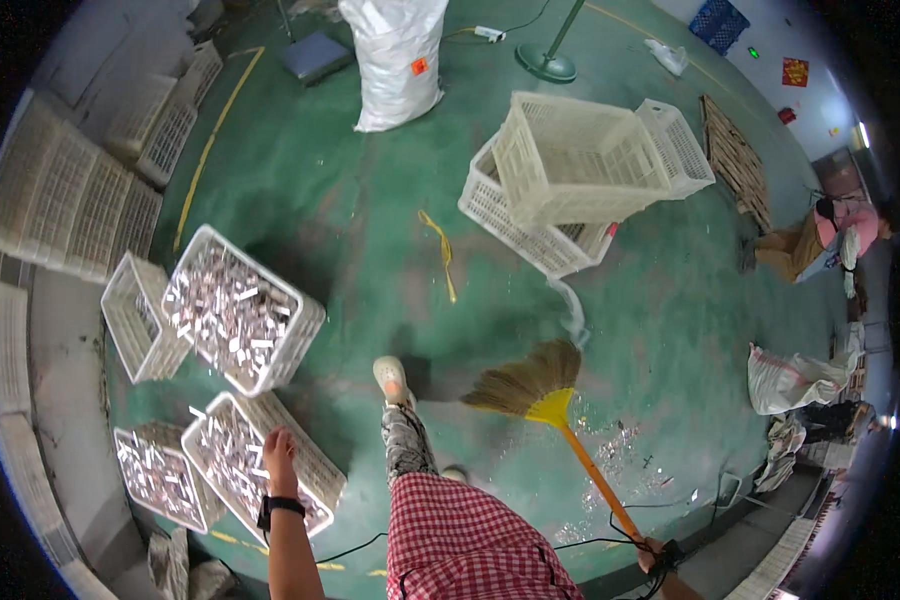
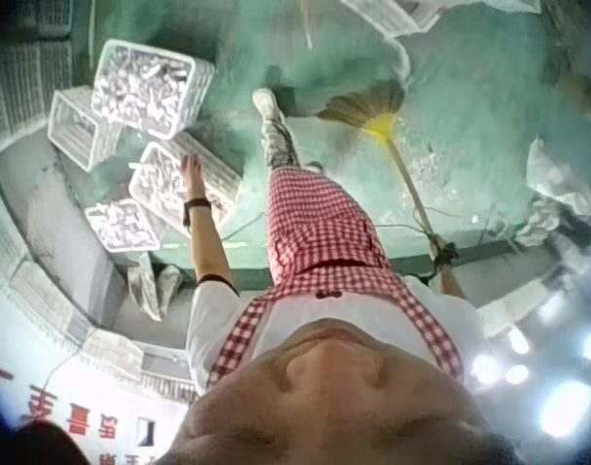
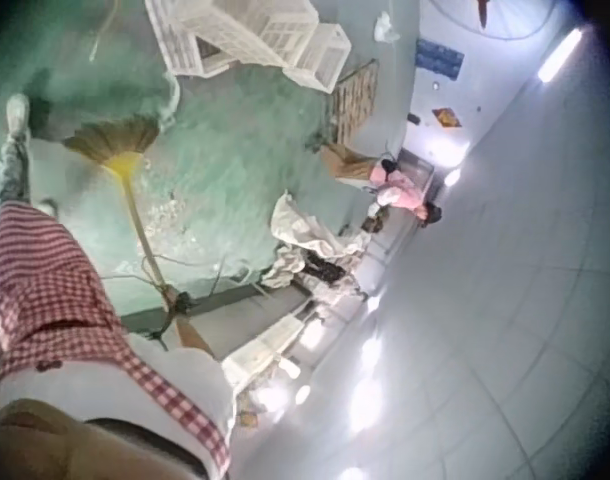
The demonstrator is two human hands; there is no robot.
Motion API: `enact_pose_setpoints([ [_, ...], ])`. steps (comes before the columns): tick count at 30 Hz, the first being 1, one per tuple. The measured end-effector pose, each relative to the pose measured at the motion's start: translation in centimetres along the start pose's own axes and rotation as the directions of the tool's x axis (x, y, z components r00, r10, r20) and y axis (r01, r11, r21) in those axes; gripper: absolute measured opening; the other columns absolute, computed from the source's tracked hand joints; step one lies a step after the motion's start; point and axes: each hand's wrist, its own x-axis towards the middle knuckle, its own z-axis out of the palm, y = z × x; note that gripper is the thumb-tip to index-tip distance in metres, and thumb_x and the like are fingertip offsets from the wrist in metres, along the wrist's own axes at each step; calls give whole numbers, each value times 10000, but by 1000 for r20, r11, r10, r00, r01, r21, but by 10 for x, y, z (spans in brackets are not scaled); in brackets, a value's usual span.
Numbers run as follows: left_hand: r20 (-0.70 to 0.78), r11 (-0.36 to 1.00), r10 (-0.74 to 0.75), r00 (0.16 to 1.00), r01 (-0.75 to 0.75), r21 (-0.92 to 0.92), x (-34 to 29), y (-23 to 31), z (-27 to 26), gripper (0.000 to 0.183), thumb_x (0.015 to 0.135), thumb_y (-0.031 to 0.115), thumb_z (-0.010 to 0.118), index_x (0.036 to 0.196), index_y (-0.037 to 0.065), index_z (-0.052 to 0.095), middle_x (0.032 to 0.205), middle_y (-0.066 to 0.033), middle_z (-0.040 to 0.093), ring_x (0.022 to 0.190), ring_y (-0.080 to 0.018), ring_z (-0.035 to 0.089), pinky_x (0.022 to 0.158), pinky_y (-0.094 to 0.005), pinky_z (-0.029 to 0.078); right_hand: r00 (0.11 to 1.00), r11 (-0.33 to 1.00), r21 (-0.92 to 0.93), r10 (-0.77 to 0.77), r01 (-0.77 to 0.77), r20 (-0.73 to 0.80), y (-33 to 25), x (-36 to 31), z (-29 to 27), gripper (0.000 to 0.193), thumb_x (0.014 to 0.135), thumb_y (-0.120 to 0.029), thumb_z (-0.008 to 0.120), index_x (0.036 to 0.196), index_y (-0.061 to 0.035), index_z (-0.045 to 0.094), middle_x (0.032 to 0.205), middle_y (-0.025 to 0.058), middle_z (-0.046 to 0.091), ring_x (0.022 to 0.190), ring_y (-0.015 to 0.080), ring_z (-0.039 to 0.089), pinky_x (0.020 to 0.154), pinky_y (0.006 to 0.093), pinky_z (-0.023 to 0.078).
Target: Sweep debris from the floor into a dustpan in a manufacturing environment.
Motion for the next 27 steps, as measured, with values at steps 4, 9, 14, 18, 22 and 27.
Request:
enact_pose_setpoints([
  [4, 185, 985, -18, 982, -14, 171, 125, 23, 93, 161, 776, 152, 530, 851, 10, 535, 655, 1, 499, 541, -52, 428, 478, -177, 330, 934, 915, -403, -117, -31, -337, -122, 23, 168, 322, 824, -334, 418, 784, -35, 530, 538, -5, 432, 490, 118, 437, 403, 268, 343],
  [9, 438, 830, 209, 874, -396, 393, 274, 0, 221, 187, 718, 129, 555, 835, -17, 543, 689, -60, 579, 619, -133, 552, 561, -248, 426, 904, 310, -915, -257, -258, -342, -125, 120, 179, 447, 840, -394, 324, 786, -4, 535, 573, 176, 525, 512, 298, 513, 452, 411, 408],
  [14, 526, 582, 128, 841, -494, 647, 307, -8, 341, 152, 699, 120, 517, 824, 42, 554, 672, -90, 594, 630, -210, 589, 577, -285, 449, 796, 654, -599, 6, -461, -606, -157, 94, 251, 347, 797, -360, 434, 729, -34, 534, 556, 83, 503, 550, 217, 538, 422, 316, 379],
  [18, 552, 577, 56, 832, -479, 662, 362, -34, 432, 152, 698, 114, 499, 833, 68, 552, 676, -97, 592, 636, -232, 583, 587, -330, 452, 849, 727, -583, 0, -363, -528, -233, 153, 324, 351, 799, -361, 430, 726, -33, 531, 550, 84, 500, 545, 219, 536, 421, 318, 377],
  [22, 645, 331, 50, 762, -622, 710, 427, -84, 521, 205, 698, 113, 511, 899, 86, 538, 745, -95, 561, 723, -253, 545, 636, -367, 431, 875, 782, -551, -16, -291, -484, -308, 239, 371, 354, 801, -362, 426, 723, -32, 529, 545, 84, 498, 539, 221, 534, 419, 319, 376],
  [27, 711, 155, 202, 673, -739, 655, 498, -143, 603, 239, 675, 124, 546, 914, 106, 536, 912, -86, 489, 857, -253, 484, 686, -379, 398, 908, 821, -534, -49, -199, -415, -380, 335, 409, 359, 803, -363, 420, 720, -31, 527, 537, 84, 494, 532, 223, 531, 417, 321, 374],
])
